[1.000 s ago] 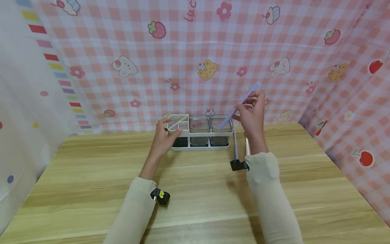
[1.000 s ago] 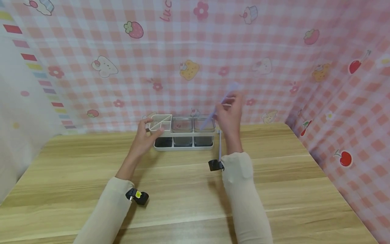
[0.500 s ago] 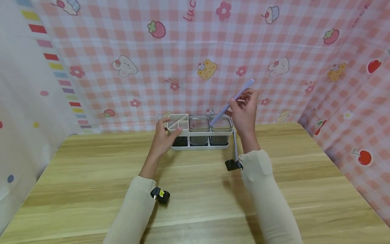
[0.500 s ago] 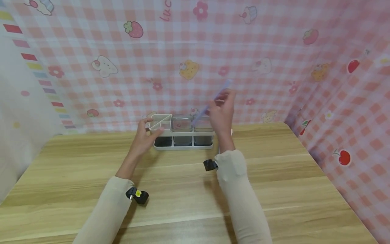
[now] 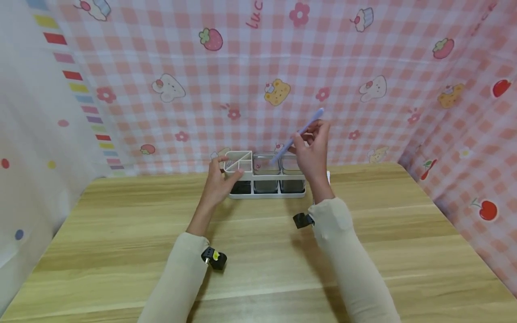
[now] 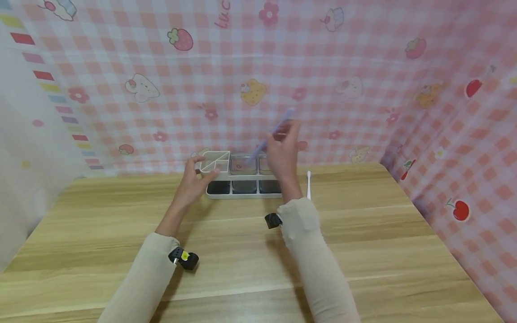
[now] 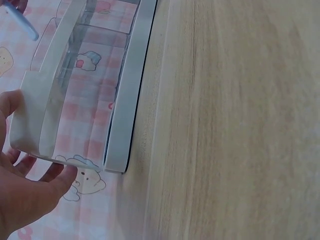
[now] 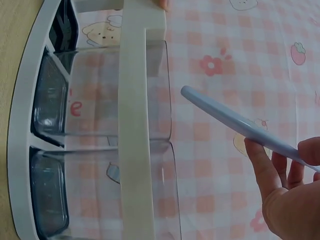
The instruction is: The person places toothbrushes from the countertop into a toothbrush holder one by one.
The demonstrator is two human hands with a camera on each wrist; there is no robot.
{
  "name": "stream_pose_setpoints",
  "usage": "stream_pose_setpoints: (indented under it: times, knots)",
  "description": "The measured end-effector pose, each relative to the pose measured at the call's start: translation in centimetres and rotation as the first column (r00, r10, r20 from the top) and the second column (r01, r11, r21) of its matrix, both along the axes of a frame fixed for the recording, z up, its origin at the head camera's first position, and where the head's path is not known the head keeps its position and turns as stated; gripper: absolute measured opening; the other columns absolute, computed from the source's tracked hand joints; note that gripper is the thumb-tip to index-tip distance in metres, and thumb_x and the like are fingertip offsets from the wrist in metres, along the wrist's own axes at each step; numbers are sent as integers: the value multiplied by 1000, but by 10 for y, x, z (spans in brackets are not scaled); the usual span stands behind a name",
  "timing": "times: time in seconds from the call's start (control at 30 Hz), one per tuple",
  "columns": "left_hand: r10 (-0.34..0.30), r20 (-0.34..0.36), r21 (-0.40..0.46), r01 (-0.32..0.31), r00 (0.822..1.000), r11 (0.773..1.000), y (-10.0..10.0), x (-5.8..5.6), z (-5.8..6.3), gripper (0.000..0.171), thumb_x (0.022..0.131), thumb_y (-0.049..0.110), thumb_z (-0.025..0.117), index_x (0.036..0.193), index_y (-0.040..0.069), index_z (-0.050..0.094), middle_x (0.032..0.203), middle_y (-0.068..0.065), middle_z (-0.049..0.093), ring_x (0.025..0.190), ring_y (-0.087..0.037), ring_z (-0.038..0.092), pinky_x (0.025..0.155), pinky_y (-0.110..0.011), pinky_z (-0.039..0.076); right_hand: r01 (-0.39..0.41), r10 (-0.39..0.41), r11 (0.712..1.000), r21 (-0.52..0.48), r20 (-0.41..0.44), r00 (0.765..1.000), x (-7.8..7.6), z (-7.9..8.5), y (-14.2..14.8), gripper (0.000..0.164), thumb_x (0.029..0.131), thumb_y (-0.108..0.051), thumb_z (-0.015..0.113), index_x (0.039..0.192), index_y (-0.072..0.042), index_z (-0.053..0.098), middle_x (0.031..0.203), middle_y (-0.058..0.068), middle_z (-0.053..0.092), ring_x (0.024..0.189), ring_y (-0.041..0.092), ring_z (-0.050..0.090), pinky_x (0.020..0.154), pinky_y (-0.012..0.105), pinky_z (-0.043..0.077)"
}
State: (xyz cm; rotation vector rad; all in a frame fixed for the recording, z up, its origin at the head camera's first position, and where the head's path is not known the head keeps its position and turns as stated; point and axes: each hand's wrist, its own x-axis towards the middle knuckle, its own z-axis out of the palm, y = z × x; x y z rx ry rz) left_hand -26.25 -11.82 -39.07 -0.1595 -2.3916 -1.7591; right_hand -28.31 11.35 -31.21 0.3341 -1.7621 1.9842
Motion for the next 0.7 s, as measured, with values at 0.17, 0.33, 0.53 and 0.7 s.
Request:
stream_pose_setpoints:
  times: [0.17,0.33,0.53,0.7]
  knots:
    - [1,6,-3,-1,1000,1000,-1,0,0,65,96,25,69,145,0,33,149,-23,33,124,-39,42,99,-50,41,-32,32,999,-7,-14,999,1,1,-8,31,97,7,55,111,-11,34,101,8,47,94,27,57,75,45,59]
    - [-3,-1,4,3,1000,1000,-1,-2,-1,66,96,25,69,145,-1,32,148,-24,33,122,-38,43,98,-49,41,-39,40,999,21,-31,999,1,3,-17,31,98,6,55,114,-11,34,104,9,47,96,28,56,75,42,60]
    - [-7,-17,2,7,1000,1000,-1,-2,0,67,95,25,69,145,-2,33,145,-24,35,120,-38,44,97,-49,41,-31,32,998,61,-28,999,-1,4,-27,31,98,4,57,115,-10,35,107,11,47,96,24,57,75,42,60]
    - [-10,-4,5,10,1000,1000,-2,0,-1,66,95,25,69,144,-2,33,147,-25,34,122,-39,42,100,-51,40,-43,45,995,86,-18,999,0,1,-35,31,99,3,57,116,-10,35,105,9,50,94,24,58,74,42,60]
